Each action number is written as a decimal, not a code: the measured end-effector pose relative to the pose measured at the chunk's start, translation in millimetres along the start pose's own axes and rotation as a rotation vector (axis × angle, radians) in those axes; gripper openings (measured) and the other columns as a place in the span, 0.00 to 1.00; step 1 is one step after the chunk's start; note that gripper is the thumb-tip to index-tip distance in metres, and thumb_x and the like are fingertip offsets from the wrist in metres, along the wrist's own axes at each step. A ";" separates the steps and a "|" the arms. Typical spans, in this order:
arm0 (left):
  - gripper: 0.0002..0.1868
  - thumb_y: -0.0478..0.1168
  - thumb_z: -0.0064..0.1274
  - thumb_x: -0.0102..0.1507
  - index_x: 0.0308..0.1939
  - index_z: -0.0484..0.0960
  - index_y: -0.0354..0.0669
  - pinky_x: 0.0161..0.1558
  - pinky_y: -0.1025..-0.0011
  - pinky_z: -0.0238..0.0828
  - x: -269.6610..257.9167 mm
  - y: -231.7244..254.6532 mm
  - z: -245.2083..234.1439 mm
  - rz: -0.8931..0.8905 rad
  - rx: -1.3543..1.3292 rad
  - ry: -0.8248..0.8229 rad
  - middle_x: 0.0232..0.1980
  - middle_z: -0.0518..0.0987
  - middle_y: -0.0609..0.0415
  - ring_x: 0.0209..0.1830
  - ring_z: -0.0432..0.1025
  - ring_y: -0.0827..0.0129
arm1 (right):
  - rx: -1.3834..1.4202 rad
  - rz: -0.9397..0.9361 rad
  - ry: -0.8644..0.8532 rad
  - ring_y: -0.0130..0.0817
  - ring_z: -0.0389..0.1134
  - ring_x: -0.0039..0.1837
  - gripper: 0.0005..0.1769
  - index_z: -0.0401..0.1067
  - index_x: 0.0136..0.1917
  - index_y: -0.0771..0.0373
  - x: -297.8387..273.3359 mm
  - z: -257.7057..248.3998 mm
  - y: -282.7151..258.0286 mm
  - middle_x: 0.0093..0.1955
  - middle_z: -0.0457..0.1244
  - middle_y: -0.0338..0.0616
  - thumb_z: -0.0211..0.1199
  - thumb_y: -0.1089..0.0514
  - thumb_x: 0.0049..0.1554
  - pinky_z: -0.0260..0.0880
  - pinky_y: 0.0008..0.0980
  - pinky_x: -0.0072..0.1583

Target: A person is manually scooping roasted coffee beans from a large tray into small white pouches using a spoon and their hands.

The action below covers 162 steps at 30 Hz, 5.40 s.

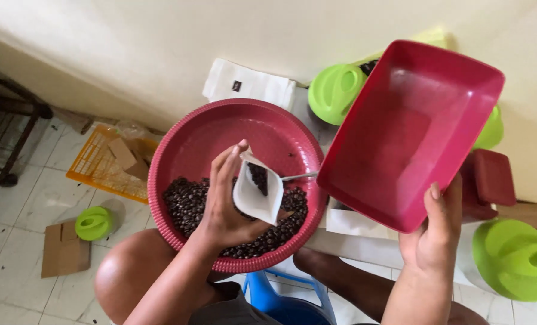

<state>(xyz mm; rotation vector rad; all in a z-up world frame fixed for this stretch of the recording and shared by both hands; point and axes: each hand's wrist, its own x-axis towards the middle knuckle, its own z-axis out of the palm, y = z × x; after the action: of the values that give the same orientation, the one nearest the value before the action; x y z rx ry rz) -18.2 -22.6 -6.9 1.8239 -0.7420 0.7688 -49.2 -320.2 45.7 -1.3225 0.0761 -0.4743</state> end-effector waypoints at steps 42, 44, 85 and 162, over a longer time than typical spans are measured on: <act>0.43 0.44 0.59 0.62 0.76 0.59 0.28 0.72 0.51 0.63 37.1 28.7 157.4 -0.577 -1.779 -0.086 0.72 0.69 0.34 0.71 0.66 0.44 | 0.140 0.311 0.253 0.33 0.72 0.45 0.17 0.72 0.62 0.49 42.6 -227.3 -37.5 0.54 0.70 0.34 0.56 0.43 0.65 0.78 0.40 0.34; 0.40 0.43 0.58 0.64 0.75 0.61 0.29 0.71 0.52 0.64 29.6 18.5 158.0 -0.555 -1.799 -0.088 0.71 0.71 0.35 0.70 0.67 0.45 | 0.121 0.323 0.236 0.37 0.73 0.45 0.22 0.70 0.65 0.53 45.7 -233.8 -35.9 0.55 0.70 0.37 0.55 0.40 0.64 0.78 0.41 0.33; 0.42 0.44 0.60 0.57 0.72 0.65 0.29 0.54 0.62 0.75 -3.3 -28.0 -10.3 -0.613 -1.279 -0.077 0.58 0.80 0.39 0.56 0.75 0.50 | -0.860 0.261 0.361 0.27 0.52 0.37 0.17 0.72 0.49 0.59 57.1 -225.8 -66.1 0.36 0.44 0.31 0.57 0.50 0.79 0.77 0.30 0.35; 0.49 0.55 0.55 0.56 0.76 0.57 0.35 0.59 0.66 0.69 11.8 -5.0 -30.5 -0.466 -0.686 -0.275 0.67 0.70 0.47 0.61 0.68 0.63 | -0.962 -0.011 -0.980 0.30 0.69 0.41 0.12 0.74 0.57 0.62 34.2 184.9 -49.6 0.46 0.71 0.41 0.55 0.55 0.66 0.71 0.30 0.44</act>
<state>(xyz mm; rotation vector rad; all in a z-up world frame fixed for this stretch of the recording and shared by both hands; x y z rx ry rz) -12.4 5.8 9.2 1.3867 -0.6134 -0.0568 26.2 -172.5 147.5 -2.3694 -0.5855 0.3086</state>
